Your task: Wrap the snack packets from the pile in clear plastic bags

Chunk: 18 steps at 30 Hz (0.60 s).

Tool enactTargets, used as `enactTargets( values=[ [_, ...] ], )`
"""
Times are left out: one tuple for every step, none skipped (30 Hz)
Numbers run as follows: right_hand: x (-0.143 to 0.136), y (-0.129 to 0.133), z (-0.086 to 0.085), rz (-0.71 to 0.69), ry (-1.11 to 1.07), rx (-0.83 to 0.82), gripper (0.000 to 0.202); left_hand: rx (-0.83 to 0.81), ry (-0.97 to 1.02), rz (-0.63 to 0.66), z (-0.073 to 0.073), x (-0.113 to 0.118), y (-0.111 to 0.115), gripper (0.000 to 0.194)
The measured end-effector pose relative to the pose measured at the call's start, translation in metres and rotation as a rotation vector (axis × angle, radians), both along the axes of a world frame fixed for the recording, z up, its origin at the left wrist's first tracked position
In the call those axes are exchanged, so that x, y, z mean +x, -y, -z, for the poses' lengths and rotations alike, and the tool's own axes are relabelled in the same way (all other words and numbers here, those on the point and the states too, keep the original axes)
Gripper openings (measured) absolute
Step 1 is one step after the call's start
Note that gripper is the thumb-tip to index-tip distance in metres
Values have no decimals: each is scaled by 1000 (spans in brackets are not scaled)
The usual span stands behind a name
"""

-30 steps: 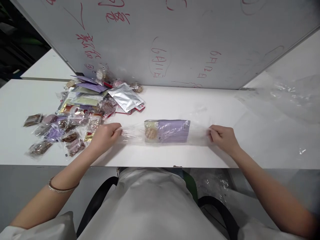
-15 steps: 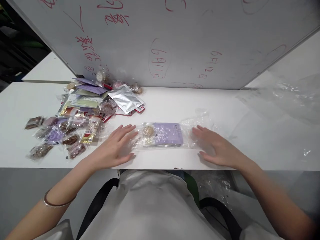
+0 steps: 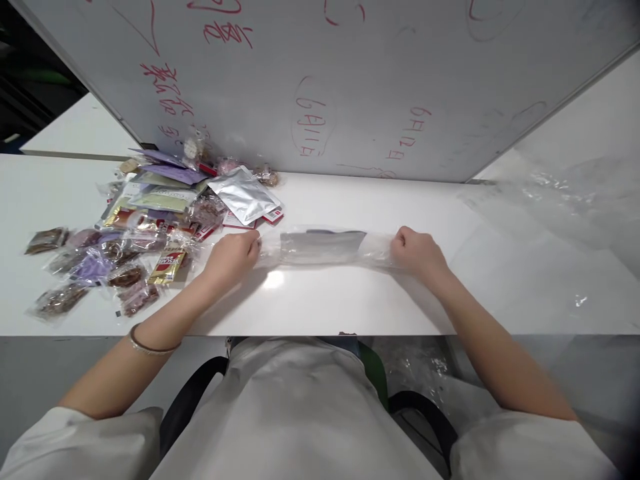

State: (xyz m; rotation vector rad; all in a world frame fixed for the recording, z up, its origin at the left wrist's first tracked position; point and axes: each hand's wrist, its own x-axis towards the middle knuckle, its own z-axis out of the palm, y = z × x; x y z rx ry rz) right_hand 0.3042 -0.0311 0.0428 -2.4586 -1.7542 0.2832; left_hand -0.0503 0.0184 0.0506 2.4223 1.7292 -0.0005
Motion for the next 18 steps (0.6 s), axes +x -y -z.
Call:
enactTargets(
  values=[
    [1, -5, 0, 5, 17, -21, 15, -28, -13, -4, 1, 2, -3, 30],
    [1, -9, 2, 1, 41, -50, 16, -59, -43, 2, 3, 4, -5, 29],
    [2, -11, 6, -8, 74, -74, 15, -84, -88, 15, 6, 5, -6, 28],
    [3, -12, 10, -28, 110, -80, 14, -98, -138, 30, 10, 5, -5, 26],
    [4, -10, 14, -59, 147, -56, 15, -94, -180, 38, 14, 4, -3, 25],
    [6, -7, 19, -99, 179, 2, 18, -69, -198, 42, 18, 4, 1, 26],
    [8, -3, 22, -146, 195, 84, 24, -27, -193, 44, 21, 2, 5, 29],
    [12, 2, 24, -191, 185, 164, 31, 31, -164, 48, 23, 1, 10, 32],
    [17, 7, 25, -226, 143, 214, 40, 101, -117, 60, 24, 0, 15, 35],
    [22, 12, 24, -245, 75, 220, 51, 176, -56, 88, 25, 1, 21, 38],
    [28, 16, 23, -249, -3, 186, 64, 243, 13, 135, 25, 3, 26, 41],
    [33, 18, 21, -241, -71, 124, 79, 289, 82, 203, 25, 8, 30, 45],
    [37, 18, 19, -218, -119, 54, 91, 310, 144, 291, 25, 15, 34, 48],
    [40, 16, 18, -181, -142, -7, 100, 310, 195, 390, 25, 25, 37, 51],
    [42, 14, 16, -138, -150, -57, 104, 295, 222, 504, 26, 37, 39, 53],
    [43, 10, 14, -92, -149, -95, 102, 278, 223, 616, 28, 50, 41, 54],
    [44, 6, 12, -57, -150, -129, 94, 271, 210, 703, 31, 64, 42, 55],
    [44, 2, 9, -45, -162, -165, 81, 265, 191, 759, 35, 77, 42, 55]
  ],
)
